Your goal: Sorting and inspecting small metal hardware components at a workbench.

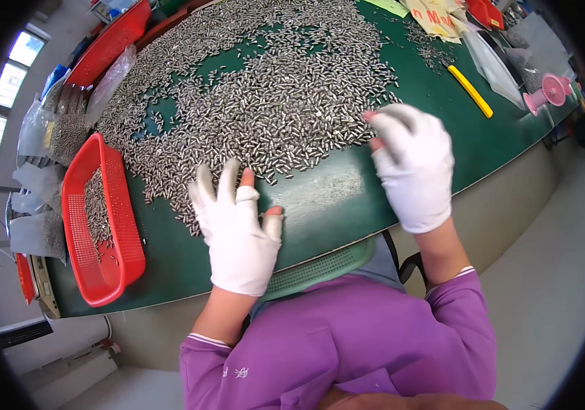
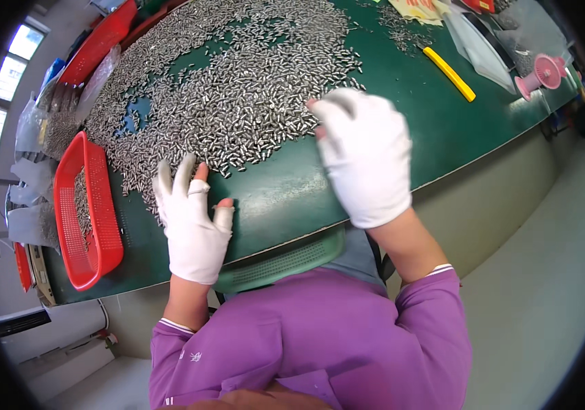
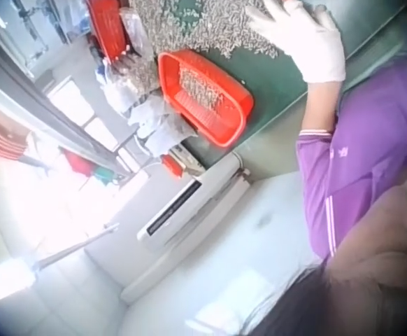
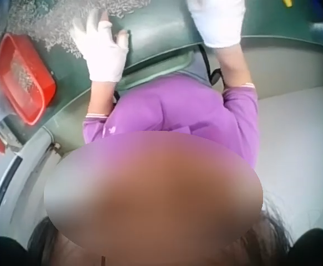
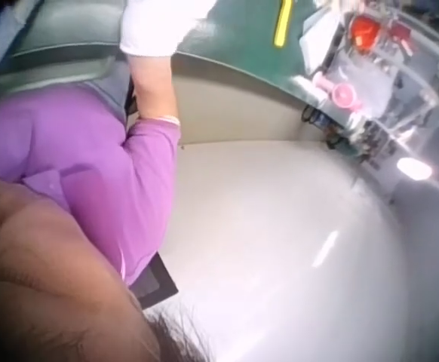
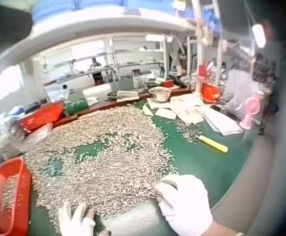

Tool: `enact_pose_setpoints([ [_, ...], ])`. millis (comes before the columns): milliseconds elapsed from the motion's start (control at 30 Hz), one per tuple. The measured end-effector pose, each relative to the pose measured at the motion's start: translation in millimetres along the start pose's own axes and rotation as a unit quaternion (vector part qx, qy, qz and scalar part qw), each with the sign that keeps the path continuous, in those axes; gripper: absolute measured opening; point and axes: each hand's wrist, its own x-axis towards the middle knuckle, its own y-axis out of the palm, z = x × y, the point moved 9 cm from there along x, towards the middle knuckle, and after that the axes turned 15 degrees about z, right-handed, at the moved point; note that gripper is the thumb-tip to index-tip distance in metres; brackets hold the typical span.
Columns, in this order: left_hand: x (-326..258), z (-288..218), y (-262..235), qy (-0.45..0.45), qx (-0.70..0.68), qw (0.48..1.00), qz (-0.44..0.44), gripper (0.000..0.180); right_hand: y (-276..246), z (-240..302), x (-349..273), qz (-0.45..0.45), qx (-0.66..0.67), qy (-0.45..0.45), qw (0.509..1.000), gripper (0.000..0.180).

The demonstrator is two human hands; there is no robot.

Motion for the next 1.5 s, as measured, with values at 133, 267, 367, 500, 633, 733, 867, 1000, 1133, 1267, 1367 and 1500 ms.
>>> enact_pose_setpoints([
  [133, 14.5, -14.6, 4.8, 0.027, 0.012, 1.000, 0.003, 0.054, 45.5, 55.6, 21.6, 0.126, 0.007, -0.062, 0.990, 0.027],
  [267, 12.0, -11.3, 6.5, 0.035, -0.004, 0.999, 0.011, 0.074, 68.0, 76.2, 20.5, 0.179, -0.057, -0.068, 0.980, 0.040],
  [367, 4.9, -9.4, 1.2, 0.030, -0.061, 0.997, -0.026, 0.078, 65.9, 90.6, 18.4, 0.161, -0.032, -0.118, 0.979, 0.028],
  [500, -0.2, -3.3, 5.4, 0.039, -0.068, 0.996, -0.029, 0.080, 63.2, 97.3, 14.0, 0.175, 0.063, -0.171, 0.968, 0.025],
  [633, -4.2, -1.6, 4.5, 0.047, -0.091, 0.995, -0.016, 0.083, 65.2, 94.7, 8.4, 0.201, 0.135, -0.185, 0.953, 0.021],
  [733, -5.5, -0.1, -6.1, 0.043, -0.096, 0.994, -0.042, 0.072, 48.1, 79.0, 6.1, 0.125, 0.179, -0.163, 0.962, 0.022],
  [867, -12.5, 6.8, -6.1, 0.014, -0.113, 0.993, -0.041, 0.055, 33.2, 54.0, -3.6, 0.071, 0.191, -0.076, 0.976, 0.016],
  [1000, -12.8, 5.6, -6.8, 0.035, -0.121, 0.991, -0.049, 0.039, 42.3, 63.0, -10.9, 0.151, 0.194, -0.069, 0.967, 0.012],
  [1133, -9.1, -0.8, -6.7, 0.052, -0.111, 0.991, -0.048, 0.032, 53.0, 76.8, -9.7, 0.167, 0.152, -0.072, 0.971, 0.013],
  [1267, -4.5, -4.2, -3.4, 0.041, -0.102, 0.994, -0.029, 0.026, 58.9, 80.7, -12.1, 0.193, 0.152, -0.077, 0.966, 0.011],
  [1367, -5.1, -2.3, -3.0, 0.047, -0.105, 0.993, -0.029, 0.023, 57.4, 77.6, -16.4, 0.199, 0.174, -0.073, 0.962, 0.009],
  [1500, -6.1, -3.1, 0.4, 0.063, -0.117, 0.991, -0.015, 0.018, 57.1, 76.9, -18.5, 0.199, 0.191, -0.086, 0.957, 0.010],
])
